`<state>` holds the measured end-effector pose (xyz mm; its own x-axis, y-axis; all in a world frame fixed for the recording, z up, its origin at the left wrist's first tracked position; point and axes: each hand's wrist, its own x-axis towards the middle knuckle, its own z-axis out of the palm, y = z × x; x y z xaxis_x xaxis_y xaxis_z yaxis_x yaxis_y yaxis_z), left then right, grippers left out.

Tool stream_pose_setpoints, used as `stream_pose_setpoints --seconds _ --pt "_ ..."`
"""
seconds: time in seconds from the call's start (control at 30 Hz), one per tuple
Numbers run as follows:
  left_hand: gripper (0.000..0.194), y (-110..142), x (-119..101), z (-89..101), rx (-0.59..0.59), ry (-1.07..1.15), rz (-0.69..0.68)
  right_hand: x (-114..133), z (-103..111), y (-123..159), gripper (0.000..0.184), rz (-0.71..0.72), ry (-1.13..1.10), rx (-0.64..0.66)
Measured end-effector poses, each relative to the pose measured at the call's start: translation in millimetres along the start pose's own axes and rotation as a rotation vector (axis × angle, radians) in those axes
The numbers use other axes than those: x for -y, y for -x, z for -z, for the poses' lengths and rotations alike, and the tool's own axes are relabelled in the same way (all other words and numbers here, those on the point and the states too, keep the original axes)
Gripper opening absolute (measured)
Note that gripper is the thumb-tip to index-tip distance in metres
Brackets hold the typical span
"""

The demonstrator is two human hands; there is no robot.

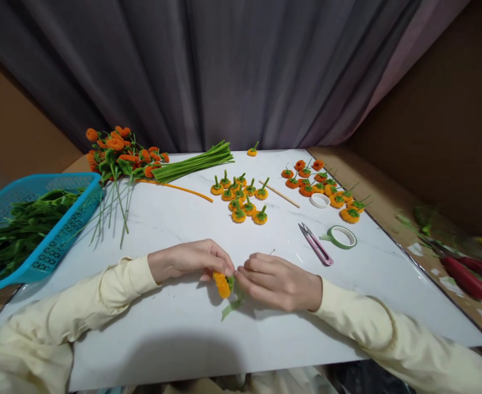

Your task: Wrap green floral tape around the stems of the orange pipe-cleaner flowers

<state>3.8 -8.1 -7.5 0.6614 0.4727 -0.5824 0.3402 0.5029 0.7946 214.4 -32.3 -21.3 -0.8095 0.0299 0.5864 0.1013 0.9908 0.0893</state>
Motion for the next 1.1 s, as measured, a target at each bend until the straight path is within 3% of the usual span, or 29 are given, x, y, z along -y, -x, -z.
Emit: stream_pose_setpoints --seconds 0.1,0.33,0.47,0.63,0.7,0.8,0.97,1.1 --pt "0.016 -4.9 6.8 2.3 0.068 0.111 0.067 -0.3 0.4 -1.6 0.011 0.103 0.126 -0.046" --pt "0.027 -13.8 10.1 7.3 0.068 0.295 0.038 -5.5 -2.8 4.0 0.018 -0.019 0.051 -0.016" --pt "0.034 -2.4 -3.0 8.6 -0.001 0.034 -0.159 -4.5 -7.4 8.1 0.023 -0.314 -0.229 -0.024" --pt "0.028 15.7 -7.8 -4.2 -0.222 -0.786 -0.544 -3.1 -7.0 4.4 0.018 -0.752 -0.625 -0.064" --pt "0.019 17.5 -4.0 -10.6 -0.282 -0.973 -0.623 -3.7 -5.4 1.9 0.016 -0.886 -0.773 -0.032" --pt "0.013 16.6 0.0 -15.3 -0.31 -1.032 -0.643 -5.4 -4.1 -0.4 0.018 -1.01 -0.993 -0.026" --pt "0.011 16.3 -3.6 -13.9 -0.323 -0.985 -0.674 -8.1 -3.6 -0.5 0.026 -1.1 -1.352 -0.048" --pt "0.009 17.1 -7.2 -13.8 -0.305 -0.875 -0.55 -10.2 -1.2 -0.4 0.024 -1.143 -1.547 -0.053"
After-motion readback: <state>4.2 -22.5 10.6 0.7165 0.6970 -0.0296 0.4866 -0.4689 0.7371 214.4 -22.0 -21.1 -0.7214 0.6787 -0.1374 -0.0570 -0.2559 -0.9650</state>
